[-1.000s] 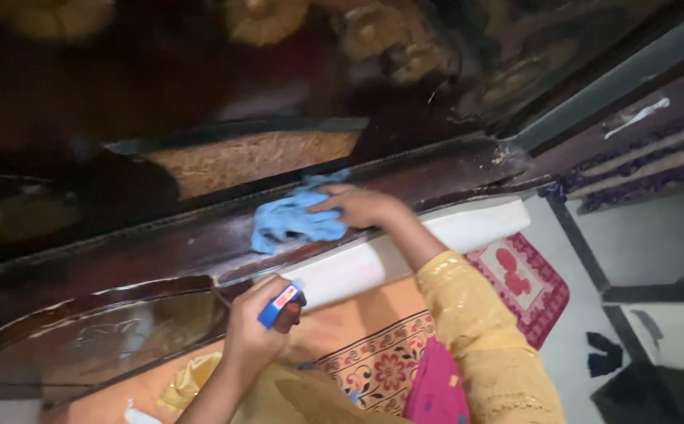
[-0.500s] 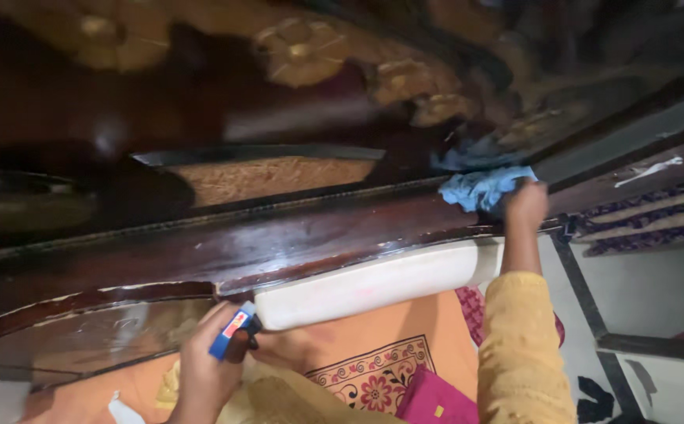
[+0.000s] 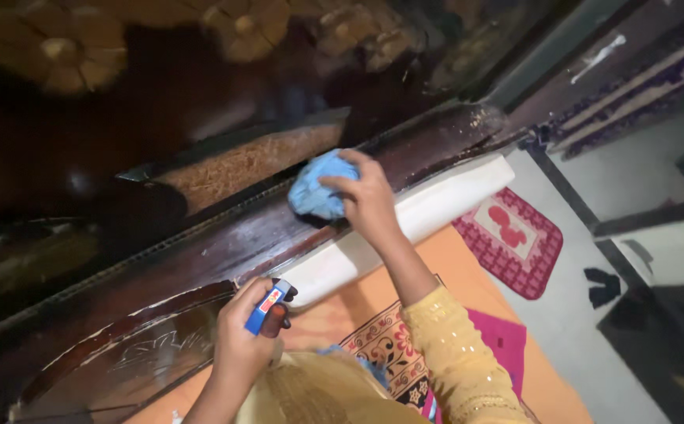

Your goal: The person wipes the wooden headboard of a bed using a cloth after spraying it with a cleaning solution.

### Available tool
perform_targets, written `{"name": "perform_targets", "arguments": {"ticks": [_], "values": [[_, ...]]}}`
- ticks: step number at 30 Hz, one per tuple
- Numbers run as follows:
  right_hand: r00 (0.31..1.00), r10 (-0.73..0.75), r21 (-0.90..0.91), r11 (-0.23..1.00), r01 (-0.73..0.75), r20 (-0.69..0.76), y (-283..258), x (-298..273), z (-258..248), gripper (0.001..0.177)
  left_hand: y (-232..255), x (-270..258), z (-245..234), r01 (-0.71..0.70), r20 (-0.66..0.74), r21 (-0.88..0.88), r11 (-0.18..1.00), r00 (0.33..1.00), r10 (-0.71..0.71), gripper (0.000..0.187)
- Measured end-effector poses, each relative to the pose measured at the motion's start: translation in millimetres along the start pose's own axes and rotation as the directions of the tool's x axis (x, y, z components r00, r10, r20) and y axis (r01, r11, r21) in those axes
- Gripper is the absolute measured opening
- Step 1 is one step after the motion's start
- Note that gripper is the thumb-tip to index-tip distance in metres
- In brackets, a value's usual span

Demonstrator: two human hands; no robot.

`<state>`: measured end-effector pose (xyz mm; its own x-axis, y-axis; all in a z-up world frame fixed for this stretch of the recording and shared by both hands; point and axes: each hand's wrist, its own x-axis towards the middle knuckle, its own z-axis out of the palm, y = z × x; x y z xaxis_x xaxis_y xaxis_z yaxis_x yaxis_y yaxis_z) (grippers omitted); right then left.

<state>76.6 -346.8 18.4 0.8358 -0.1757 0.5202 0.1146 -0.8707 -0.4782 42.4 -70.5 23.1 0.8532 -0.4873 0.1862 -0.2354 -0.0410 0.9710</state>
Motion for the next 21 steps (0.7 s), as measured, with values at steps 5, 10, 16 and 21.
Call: {"name": "perform_targets", "arguments": {"ticks": [5,10,16,21], "values": [[0.914,0.002,0.096,0.994,-0.045,0.405,41.8,22.1,44.8,0.043,1.3,8.2,3.7,0.104,0.054,0.095,0.990,0.993,-0.109,0.057],[0.557,-0.246,0.318,0.947,-0.035,0.793,164.8,45.4,54.8,0.036,-7.0,20.6,52.0,0.086,0.068,0.063,0.994,0.994,-0.090,0.056],[0.574,-0.056,0.046,0.998,0.031,0.817,357.4,56.9,-25.4,0.043,-19.9,46.3,133.8,0.119,0.023,-0.059,0.991,0.993,-0.118,0.053],[0.871,0.191,-0.433,0.901,0.027,0.452,479.7,23.4,-128.5,0.053,-19.0,61.7,174.2,0.156,-0.043,0.022,0.988,0.987,-0.155,0.051]]}}
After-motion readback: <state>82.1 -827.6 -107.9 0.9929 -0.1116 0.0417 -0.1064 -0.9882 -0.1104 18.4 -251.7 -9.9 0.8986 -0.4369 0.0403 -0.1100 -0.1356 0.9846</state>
